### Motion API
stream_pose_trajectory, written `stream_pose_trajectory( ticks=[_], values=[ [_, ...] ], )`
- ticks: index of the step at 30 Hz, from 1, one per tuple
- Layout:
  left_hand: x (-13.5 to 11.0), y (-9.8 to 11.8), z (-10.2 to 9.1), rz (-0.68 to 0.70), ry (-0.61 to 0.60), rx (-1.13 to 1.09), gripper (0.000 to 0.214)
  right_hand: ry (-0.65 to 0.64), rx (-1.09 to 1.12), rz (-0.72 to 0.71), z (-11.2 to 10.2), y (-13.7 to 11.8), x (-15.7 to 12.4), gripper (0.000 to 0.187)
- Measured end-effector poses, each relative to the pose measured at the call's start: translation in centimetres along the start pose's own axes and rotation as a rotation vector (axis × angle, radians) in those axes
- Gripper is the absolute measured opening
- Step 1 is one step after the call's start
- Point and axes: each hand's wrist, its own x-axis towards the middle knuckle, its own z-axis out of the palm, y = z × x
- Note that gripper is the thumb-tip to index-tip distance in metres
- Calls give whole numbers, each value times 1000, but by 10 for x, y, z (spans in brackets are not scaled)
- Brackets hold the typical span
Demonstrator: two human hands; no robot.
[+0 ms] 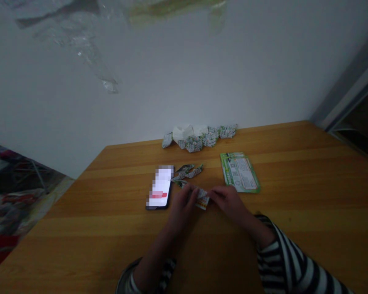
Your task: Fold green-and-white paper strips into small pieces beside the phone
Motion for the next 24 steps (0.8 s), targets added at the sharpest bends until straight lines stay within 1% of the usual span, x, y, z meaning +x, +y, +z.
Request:
stream_pose_trajectory(
  ticks=[3, 8, 13, 19, 23, 24],
  values=[
    [0, -1, 1, -4, -8, 9, 29, 11, -30, -16, -1, -1, -1, 40],
    [0, 0, 3, -21, 15, 11, 30, 28, -69, -21, 0, -1, -2, 43],
    [0, -2, 6, -42, 42, 18, 30, 33, -93, -29, 0, 0, -2, 42],
    [-1, -4, 8, -56, 40, 0, 29, 9, -100, -28, 0, 1, -1, 38],
    [-1, -2, 9, -60, 128, -43, 17, 6, -100, -35, 1, 3, -1, 35],
    [-1, -2, 9, -67, 147, -70, 22, 6, -95, -36, 1, 3, -1, 34]
  ],
)
